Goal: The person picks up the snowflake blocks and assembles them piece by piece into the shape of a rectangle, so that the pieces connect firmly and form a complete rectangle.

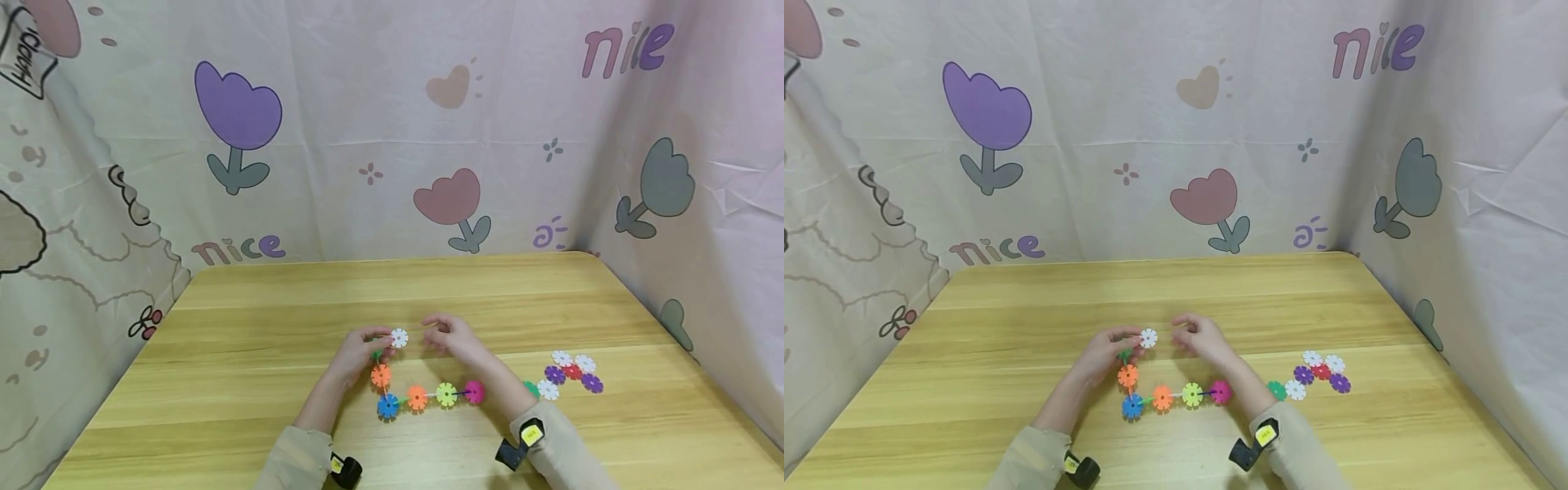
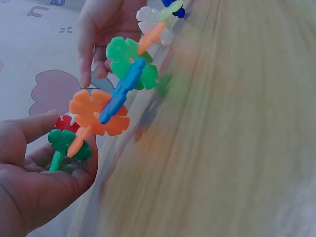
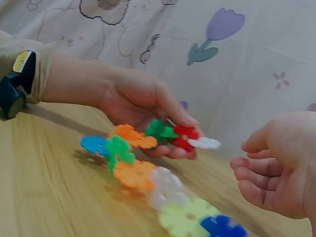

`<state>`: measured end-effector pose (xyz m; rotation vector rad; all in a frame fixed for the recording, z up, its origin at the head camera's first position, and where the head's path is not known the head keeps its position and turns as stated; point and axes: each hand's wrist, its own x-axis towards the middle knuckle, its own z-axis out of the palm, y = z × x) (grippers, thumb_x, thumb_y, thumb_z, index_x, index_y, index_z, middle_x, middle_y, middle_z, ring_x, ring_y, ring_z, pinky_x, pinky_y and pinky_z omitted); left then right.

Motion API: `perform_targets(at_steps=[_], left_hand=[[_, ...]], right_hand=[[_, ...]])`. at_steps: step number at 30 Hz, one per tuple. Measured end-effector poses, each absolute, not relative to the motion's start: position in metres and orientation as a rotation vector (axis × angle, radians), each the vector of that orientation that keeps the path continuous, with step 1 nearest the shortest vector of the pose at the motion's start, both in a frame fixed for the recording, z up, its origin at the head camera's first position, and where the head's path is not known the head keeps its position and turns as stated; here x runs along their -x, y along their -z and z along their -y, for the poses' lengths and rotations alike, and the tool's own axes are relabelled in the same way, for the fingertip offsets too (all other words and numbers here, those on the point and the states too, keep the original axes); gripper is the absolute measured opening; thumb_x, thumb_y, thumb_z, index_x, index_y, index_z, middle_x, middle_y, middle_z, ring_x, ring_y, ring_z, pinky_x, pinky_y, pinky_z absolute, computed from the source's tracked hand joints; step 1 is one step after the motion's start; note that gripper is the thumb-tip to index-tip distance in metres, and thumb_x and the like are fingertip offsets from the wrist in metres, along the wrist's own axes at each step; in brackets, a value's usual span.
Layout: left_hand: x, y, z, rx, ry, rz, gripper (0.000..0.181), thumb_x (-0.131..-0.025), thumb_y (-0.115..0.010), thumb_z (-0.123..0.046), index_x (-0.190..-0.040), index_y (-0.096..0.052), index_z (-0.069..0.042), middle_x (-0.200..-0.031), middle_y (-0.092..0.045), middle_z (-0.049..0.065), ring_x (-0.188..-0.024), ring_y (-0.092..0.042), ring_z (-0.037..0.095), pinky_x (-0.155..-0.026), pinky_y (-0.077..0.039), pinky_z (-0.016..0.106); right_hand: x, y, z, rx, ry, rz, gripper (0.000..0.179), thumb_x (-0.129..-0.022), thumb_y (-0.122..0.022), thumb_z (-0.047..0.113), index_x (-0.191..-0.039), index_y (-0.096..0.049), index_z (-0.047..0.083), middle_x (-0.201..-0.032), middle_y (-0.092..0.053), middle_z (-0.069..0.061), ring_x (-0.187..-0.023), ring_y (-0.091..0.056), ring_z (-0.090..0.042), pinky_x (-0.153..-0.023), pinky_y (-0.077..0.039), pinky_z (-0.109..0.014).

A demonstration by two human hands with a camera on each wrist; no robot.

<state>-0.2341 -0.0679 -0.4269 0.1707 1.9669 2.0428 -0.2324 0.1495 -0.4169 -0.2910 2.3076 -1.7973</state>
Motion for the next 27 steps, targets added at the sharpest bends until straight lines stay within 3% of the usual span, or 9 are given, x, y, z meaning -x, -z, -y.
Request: perform_targets(at_steps=[8, 14, 24, 27], left_hand=[[0.235, 0.429, 0.069, -0.182, -2.038, -1.962, 0.029, -0.091, -0.056, -0.004, -0.116, -0.055, 0.011, -0.089, -0.062, 0.01, -0.071, -0.06, 0.016, -0.062, -0.048, 0.026], [0.235, 0.427, 0.071, -0.174, -2.038, -1.971, 0.029, -0.091, -0.056, -0.004, -0.116, -0.055, 0.011, -0.09, -0.062, 0.012, -0.073, -0.06, 0.016, -0.063, -0.048, 0.026], [0.237, 0.429, 0.071, -0.177, -2.023, -1.957, 0.028, -0.092, -0.056, -0.004, -0.116, -0.056, 0.01, -0.087, -0.063, 0.011, -0.074, -0.061, 0.019, -0.064, -0.049, 0.028], [0.238, 0.43, 0.07, -0.183, -2.015, -1.952, 0.028, -0.092, -0.055, -0.003, -0.116, -0.055, 0.012, -0.088, -0.063, 0.012, -0.075, -0.061, 0.02, -0.065, -0.049, 0.029]], right_hand=[[0.226, 0.415, -0.194, 0.286, 1.8, -2.393, 0.038, -0.088, -0.058, 0.005, -0.12, -0.048, -0.014, -0.092, -0.06, -0.024, -0.075, -0.057, -0.024, -0.065, -0.051, -0.032], [0.217, 0.41, -0.237, 0.169, 1.765, -2.52, 0.042, -0.088, -0.06, 0.008, -0.123, -0.047, -0.013, -0.1, -0.059, -0.025, -0.083, -0.058, -0.027, -0.069, -0.052, -0.032], [0.19, 0.404, -0.319, -0.091, 1.629, -2.774, 0.05, -0.091, -0.06, 0.021, -0.126, -0.046, -0.012, -0.097, -0.062, -0.004, -0.086, -0.058, -0.01, -0.073, -0.048, -0.021], [0.183, 0.404, -0.337, -0.119, 1.574, -2.805, 0.052, -0.092, -0.059, 0.022, -0.126, -0.044, -0.013, -0.097, -0.062, -0.003, -0.083, -0.056, -0.002, -0.072, -0.047, -0.019]])
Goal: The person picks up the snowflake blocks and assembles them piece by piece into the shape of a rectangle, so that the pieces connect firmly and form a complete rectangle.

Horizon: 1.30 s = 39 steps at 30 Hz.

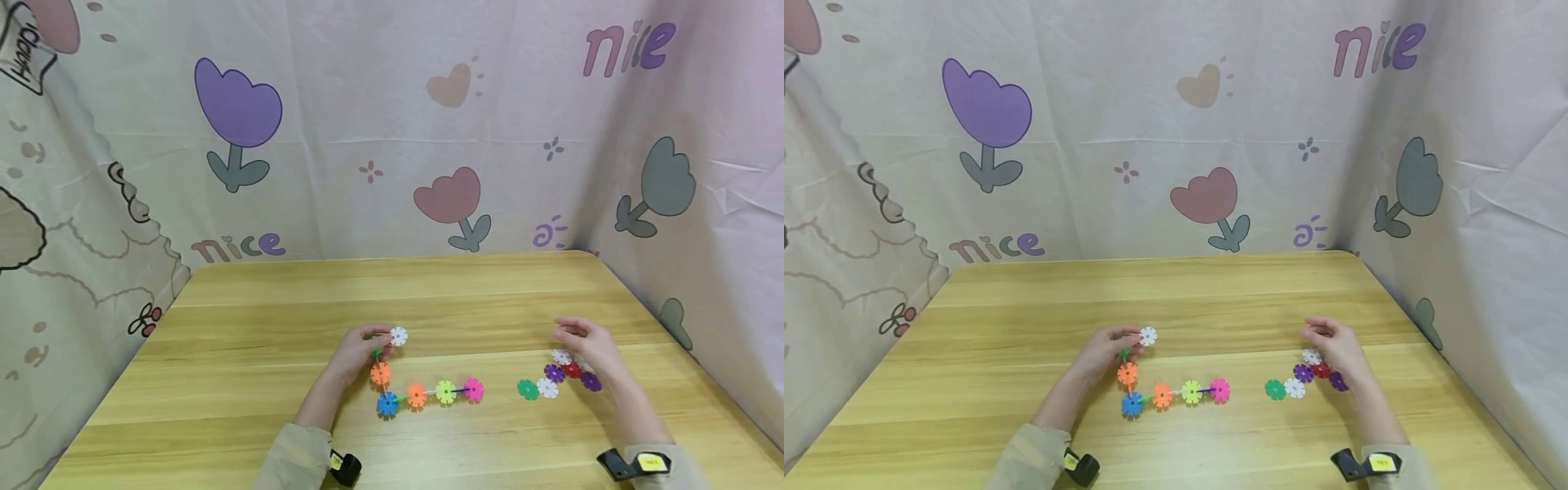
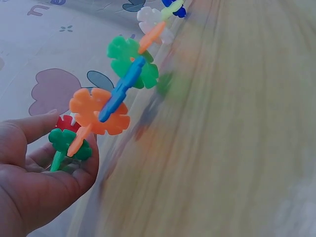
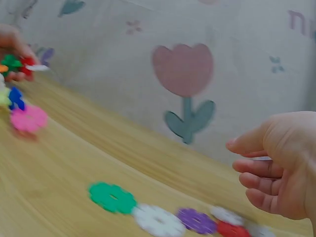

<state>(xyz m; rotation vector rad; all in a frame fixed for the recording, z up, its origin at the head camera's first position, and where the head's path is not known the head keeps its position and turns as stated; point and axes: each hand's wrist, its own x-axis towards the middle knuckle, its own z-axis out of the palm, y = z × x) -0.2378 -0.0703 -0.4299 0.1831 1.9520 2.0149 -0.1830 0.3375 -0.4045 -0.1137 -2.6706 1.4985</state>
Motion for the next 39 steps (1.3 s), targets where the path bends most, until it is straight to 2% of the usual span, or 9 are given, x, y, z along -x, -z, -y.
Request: perform_targets(at_steps=[3, 7, 12, 20, 26, 30, 35, 39], left_hand=[[0.238, 0.43, 0.07, -0.182, -2.014, -1.952, 0.028, -0.092, -0.055, -0.003, -0.116, -0.055, 0.012, -0.089, -0.062, 0.012, -0.075, -0.061, 0.019, -0.065, -0.049, 0.029], [0.236, 0.43, 0.069, -0.186, -2.024, -1.963, 0.029, -0.092, -0.056, -0.006, -0.116, -0.056, 0.01, -0.089, -0.062, 0.011, -0.074, -0.061, 0.017, -0.064, -0.049, 0.028], [0.235, 0.432, 0.07, -0.203, -2.03, -1.962, 0.028, -0.092, -0.056, -0.006, -0.115, -0.056, 0.01, -0.088, -0.062, 0.011, -0.073, -0.061, 0.017, -0.063, -0.049, 0.027], [0.236, 0.433, 0.071, -0.195, -2.026, -1.956, 0.029, -0.092, -0.056, -0.007, -0.116, -0.056, 0.01, -0.088, -0.062, 0.011, -0.074, -0.061, 0.017, -0.064, -0.049, 0.027], [0.236, 0.43, 0.072, -0.188, -2.017, -1.962, 0.029, -0.092, -0.056, -0.006, -0.116, -0.056, 0.009, -0.088, -0.062, 0.011, -0.074, -0.061, 0.018, -0.065, -0.049, 0.028], [0.238, 0.433, 0.072, -0.185, -2.011, -1.972, 0.028, -0.092, -0.056, -0.007, -0.115, -0.057, 0.008, -0.088, -0.062, 0.011, -0.074, -0.061, 0.017, -0.064, -0.049, 0.027], [0.236, 0.432, 0.071, -0.173, -2.014, -1.977, 0.028, -0.091, -0.057, -0.007, -0.115, -0.057, 0.008, -0.088, -0.062, 0.011, -0.074, -0.061, 0.017, -0.064, -0.049, 0.027], [0.235, 0.43, 0.071, -0.17, -2.016, -1.976, 0.029, -0.092, -0.057, -0.008, -0.116, -0.057, 0.008, -0.088, -0.063, 0.011, -0.074, -0.061, 0.018, -0.063, -0.049, 0.027]], right_hand=[[0.178, 0.406, -0.351, 0.142, -1.415, 2.73, 0.052, -0.092, -0.06, 0.025, -0.124, -0.046, -0.013, -0.102, -0.062, -0.01, -0.082, -0.054, 0.0, -0.071, -0.047, -0.019], [0.176, 0.411, -0.362, 0.158, -1.273, 2.85, 0.053, -0.09, -0.062, 0.028, -0.121, -0.049, -0.013, -0.103, -0.061, -0.018, -0.081, -0.052, -0.011, -0.065, -0.046, -0.023], [0.176, 0.418, -0.366, 0.136, -1.185, 2.97, 0.051, -0.085, -0.068, 0.026, -0.115, -0.053, -0.013, -0.096, -0.058, -0.013, -0.079, -0.049, -0.019, -0.061, -0.044, -0.026], [0.178, 0.424, -0.365, 0.074, -1.105, 3.027, 0.042, -0.082, -0.071, 0.021, -0.108, -0.057, -0.01, -0.093, -0.056, -0.011, -0.081, -0.048, -0.021, -0.066, -0.042, -0.031], [0.179, 0.424, -0.363, 0.021, -1.153, 3.039, 0.035, -0.082, -0.07, 0.016, -0.104, -0.057, -0.008, -0.09, -0.055, -0.009, -0.078, -0.048, -0.02, -0.065, -0.042, -0.03], [0.178, 0.423, -0.36, 0.036, -1.191, 3.036, 0.033, -0.082, -0.07, 0.014, -0.101, -0.053, -0.007, -0.087, -0.053, -0.009, -0.075, -0.047, -0.02, -0.062, -0.041, -0.028], [0.177, 0.421, -0.358, 0.098, -1.271, 3.005, 0.027, -0.082, -0.067, 0.007, -0.099, -0.05, -0.006, -0.079, -0.052, -0.007, -0.064, -0.046, -0.016, -0.052, -0.04, -0.025], [0.177, 0.418, -0.355, 0.138, -1.26, 3.01, 0.03, -0.084, -0.065, 0.01, -0.104, -0.051, -0.008, -0.079, -0.054, -0.007, -0.061, -0.047, -0.015, -0.05, -0.04, -0.025]])
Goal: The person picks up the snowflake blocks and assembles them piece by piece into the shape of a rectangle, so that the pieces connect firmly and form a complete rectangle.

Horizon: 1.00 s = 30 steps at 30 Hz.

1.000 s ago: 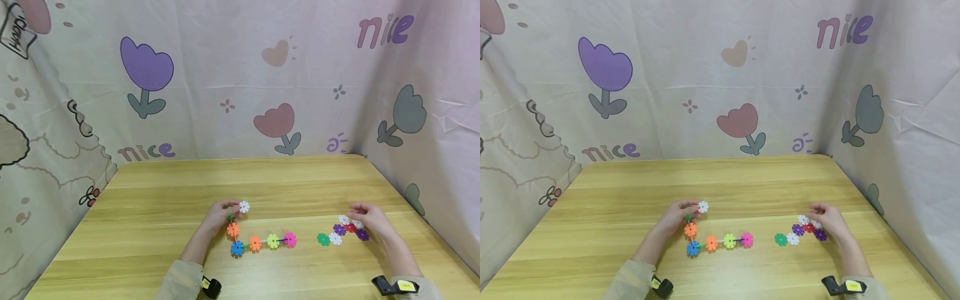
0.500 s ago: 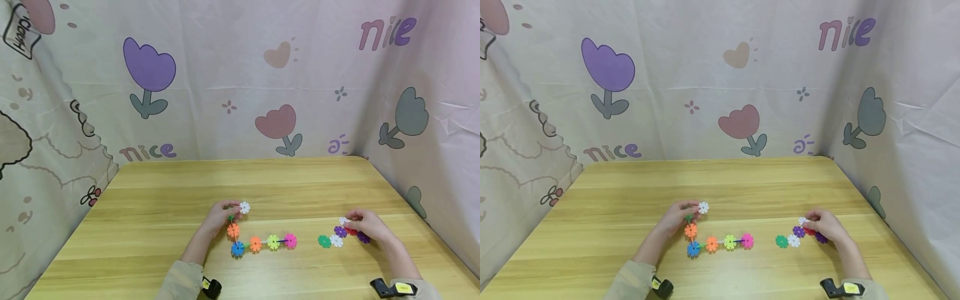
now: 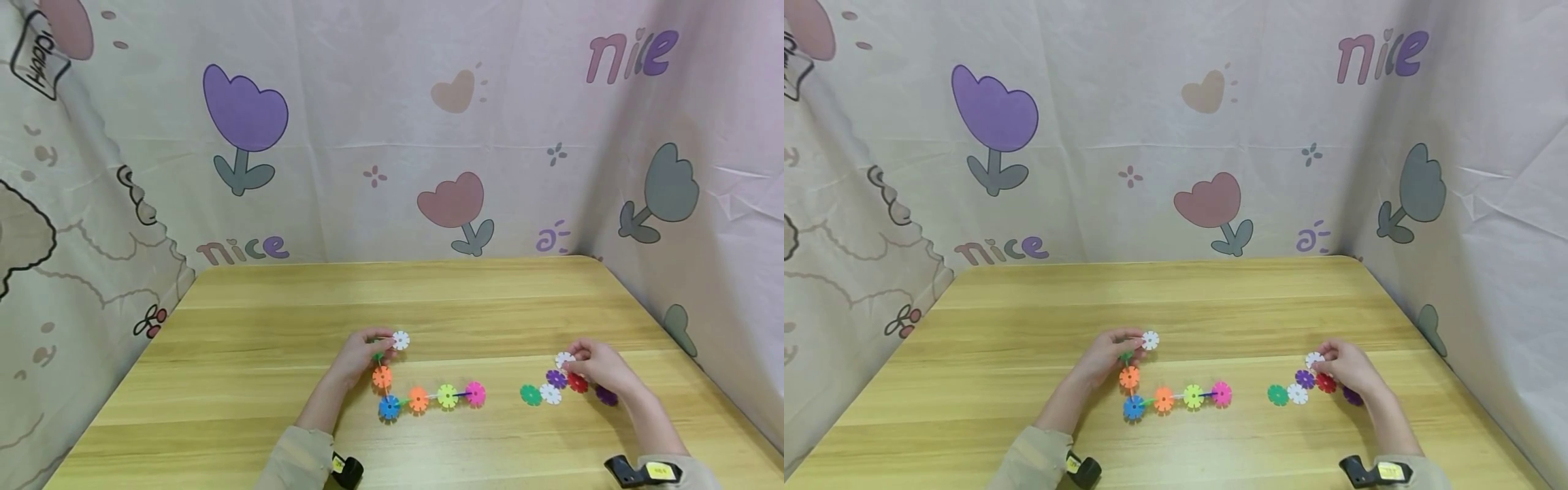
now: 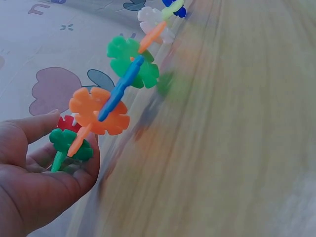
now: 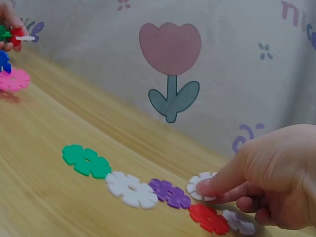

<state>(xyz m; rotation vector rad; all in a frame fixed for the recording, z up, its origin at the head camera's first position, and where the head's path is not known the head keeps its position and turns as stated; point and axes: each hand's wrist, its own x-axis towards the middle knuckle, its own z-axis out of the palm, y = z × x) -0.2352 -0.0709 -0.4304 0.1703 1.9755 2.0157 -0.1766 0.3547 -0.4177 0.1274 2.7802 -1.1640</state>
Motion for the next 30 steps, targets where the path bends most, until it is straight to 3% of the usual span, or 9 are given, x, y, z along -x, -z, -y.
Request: perform_targets(at_steps=[4, 9, 19, 30], left_hand=[[0.235, 0.431, 0.071, -0.183, -2.019, -1.974, 0.03, -0.093, -0.056, -0.008, -0.117, -0.056, 0.009, -0.088, -0.063, 0.011, -0.074, -0.061, 0.018, -0.064, -0.049, 0.028], [0.235, 0.432, 0.071, -0.188, -2.019, -1.971, 0.03, -0.093, -0.056, -0.008, -0.116, -0.056, 0.01, -0.088, -0.063, 0.01, -0.074, -0.061, 0.018, -0.063, -0.049, 0.028], [0.238, 0.435, 0.072, -0.198, -2.028, -1.94, 0.029, -0.093, -0.054, -0.004, -0.116, -0.055, 0.012, -0.087, -0.062, 0.011, -0.074, -0.061, 0.018, -0.064, -0.049, 0.028], [0.235, 0.429, 0.072, -0.187, -2.023, -1.955, 0.028, -0.092, -0.056, -0.007, -0.115, -0.057, 0.009, -0.086, -0.063, 0.011, -0.074, -0.061, 0.017, -0.063, -0.049, 0.026]], right_hand=[[0.179, 0.411, -0.345, -0.134, 1.13, -2.81, 0.036, -0.086, -0.065, 0.018, -0.109, -0.053, -0.007, -0.08, -0.056, -0.006, -0.061, -0.048, -0.016, -0.049, -0.04, -0.025], [0.186, 0.4, -0.325, -0.007, 1.165, -2.87, 0.031, -0.087, -0.064, 0.023, -0.101, -0.056, -0.003, -0.079, -0.058, -0.006, -0.063, -0.046, -0.015, -0.052, -0.039, -0.026], [0.211, 0.394, -0.275, 0.155, 1.528, -2.658, 0.025, -0.091, -0.06, 0.016, -0.101, -0.054, -0.006, -0.068, -0.056, -0.01, -0.057, -0.05, -0.014, -0.051, -0.044, -0.025], [0.225, 0.394, -0.229, 0.174, 1.741, -2.449, 0.024, -0.092, -0.058, 0.012, -0.105, -0.054, -0.009, -0.081, -0.059, -0.02, -0.063, -0.056, -0.017, -0.052, -0.047, -0.023]])
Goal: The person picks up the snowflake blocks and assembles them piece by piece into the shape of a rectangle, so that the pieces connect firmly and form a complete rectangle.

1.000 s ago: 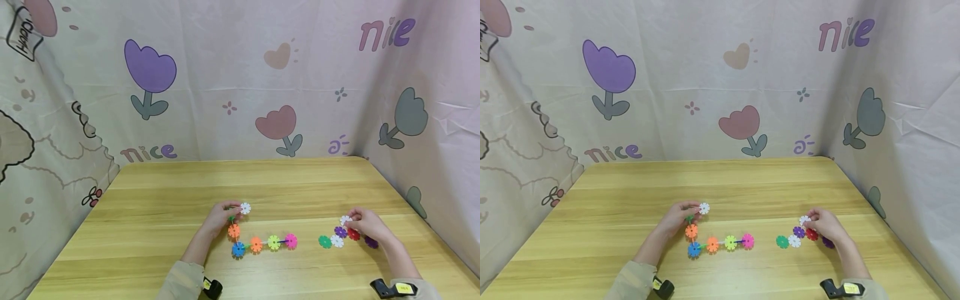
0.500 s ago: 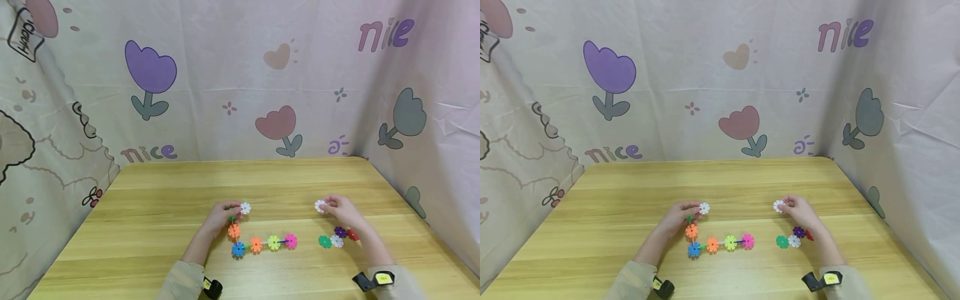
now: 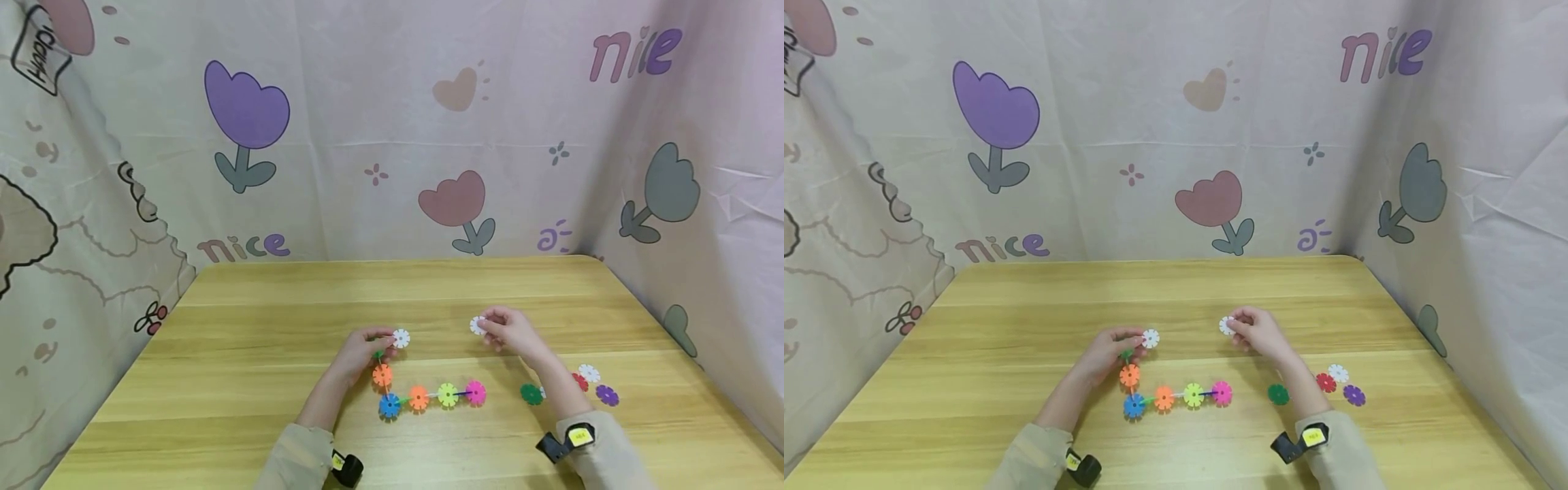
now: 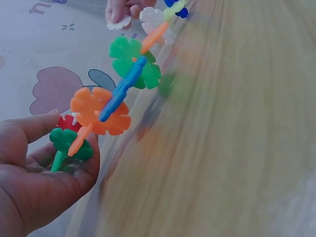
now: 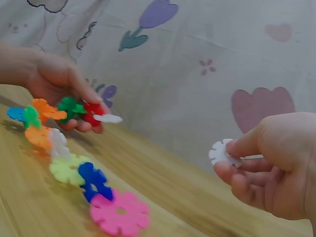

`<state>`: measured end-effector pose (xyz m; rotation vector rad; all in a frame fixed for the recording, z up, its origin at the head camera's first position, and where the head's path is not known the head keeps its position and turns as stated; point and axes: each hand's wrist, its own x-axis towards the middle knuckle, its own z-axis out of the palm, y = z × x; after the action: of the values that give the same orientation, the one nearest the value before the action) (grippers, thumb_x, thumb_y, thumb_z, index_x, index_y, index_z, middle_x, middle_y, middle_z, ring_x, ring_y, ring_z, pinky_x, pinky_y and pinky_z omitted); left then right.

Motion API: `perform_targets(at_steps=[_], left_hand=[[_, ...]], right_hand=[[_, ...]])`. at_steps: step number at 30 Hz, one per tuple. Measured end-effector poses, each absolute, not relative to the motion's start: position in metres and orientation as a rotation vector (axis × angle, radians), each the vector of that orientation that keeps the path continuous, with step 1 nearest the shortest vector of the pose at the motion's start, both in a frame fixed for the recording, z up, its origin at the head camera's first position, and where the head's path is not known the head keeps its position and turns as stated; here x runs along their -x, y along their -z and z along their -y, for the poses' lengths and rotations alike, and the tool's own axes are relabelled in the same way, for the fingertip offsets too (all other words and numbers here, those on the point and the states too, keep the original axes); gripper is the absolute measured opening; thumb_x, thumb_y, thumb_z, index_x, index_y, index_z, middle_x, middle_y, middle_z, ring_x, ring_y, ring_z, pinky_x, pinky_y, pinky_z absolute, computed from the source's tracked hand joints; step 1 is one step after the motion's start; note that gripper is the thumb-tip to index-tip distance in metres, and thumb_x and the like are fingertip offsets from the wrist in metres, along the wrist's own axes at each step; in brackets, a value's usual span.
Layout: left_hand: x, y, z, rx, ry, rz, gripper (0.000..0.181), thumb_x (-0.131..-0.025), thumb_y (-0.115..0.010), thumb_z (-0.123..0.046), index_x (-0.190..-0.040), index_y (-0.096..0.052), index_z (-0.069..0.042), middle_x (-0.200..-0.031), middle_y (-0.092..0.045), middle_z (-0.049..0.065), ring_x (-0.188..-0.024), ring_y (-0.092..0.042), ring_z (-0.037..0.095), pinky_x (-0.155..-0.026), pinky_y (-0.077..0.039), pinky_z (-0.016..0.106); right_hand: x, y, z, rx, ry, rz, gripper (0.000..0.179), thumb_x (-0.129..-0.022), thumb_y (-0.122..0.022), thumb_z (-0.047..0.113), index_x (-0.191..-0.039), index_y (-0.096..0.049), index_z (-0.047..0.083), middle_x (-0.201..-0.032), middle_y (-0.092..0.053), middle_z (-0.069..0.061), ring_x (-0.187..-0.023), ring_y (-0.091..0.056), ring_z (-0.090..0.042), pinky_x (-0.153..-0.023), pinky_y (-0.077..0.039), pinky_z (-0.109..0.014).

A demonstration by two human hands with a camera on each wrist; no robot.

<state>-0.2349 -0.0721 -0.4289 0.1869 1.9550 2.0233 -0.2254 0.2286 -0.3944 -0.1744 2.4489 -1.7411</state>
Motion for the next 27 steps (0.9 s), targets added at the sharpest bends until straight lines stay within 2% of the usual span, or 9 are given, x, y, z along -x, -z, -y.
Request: perform_targets(at_steps=[7, 14, 23, 27], left_hand=[[0.235, 0.429, 0.072, -0.207, -2.021, -1.951, 0.028, -0.092, -0.056, -0.006, -0.115, -0.057, 0.01, -0.085, -0.064, 0.01, -0.073, -0.062, 0.017, -0.063, -0.049, 0.027], [0.234, 0.428, 0.07, -0.202, -2.019, -1.947, 0.029, -0.092, -0.055, -0.007, -0.116, -0.056, 0.01, -0.087, -0.064, 0.011, -0.074, -0.062, 0.017, -0.064, -0.05, 0.028], [0.234, 0.427, 0.07, -0.185, -2.021, -1.954, 0.028, -0.092, -0.056, -0.006, -0.115, -0.057, 0.01, -0.085, -0.064, 0.01, -0.072, -0.061, 0.017, -0.063, -0.049, 0.027], [0.235, 0.429, 0.069, -0.176, -2.021, -1.961, 0.027, -0.091, -0.057, -0.006, -0.113, -0.058, 0.011, -0.083, -0.064, 0.01, -0.071, -0.061, 0.016, -0.062, -0.049, 0.026]], right_hand=[[0.234, 0.403, -0.203, 0.17, 1.915, -2.284, 0.027, -0.092, -0.057, 0.009, -0.106, -0.053, -0.013, -0.089, -0.06, -0.023, -0.071, -0.062, -0.02, -0.067, -0.054, -0.032], [0.24, 0.409, -0.178, 0.22, 1.992, -2.19, 0.03, -0.093, -0.057, 0.015, -0.105, -0.055, -0.012, -0.091, -0.06, -0.028, -0.071, -0.063, -0.021, -0.07, -0.054, -0.035], [0.243, 0.416, -0.151, 0.181, 1.994, -2.175, 0.026, -0.091, -0.058, 0.012, -0.104, -0.056, -0.011, -0.085, -0.062, -0.013, -0.076, -0.063, -0.026, -0.074, -0.054, -0.036], [0.242, 0.419, -0.146, 0.196, 2.008, -2.16, 0.024, -0.091, -0.057, 0.008, -0.103, -0.055, -0.013, -0.087, -0.063, -0.014, -0.081, -0.064, -0.031, -0.076, -0.053, -0.038]])
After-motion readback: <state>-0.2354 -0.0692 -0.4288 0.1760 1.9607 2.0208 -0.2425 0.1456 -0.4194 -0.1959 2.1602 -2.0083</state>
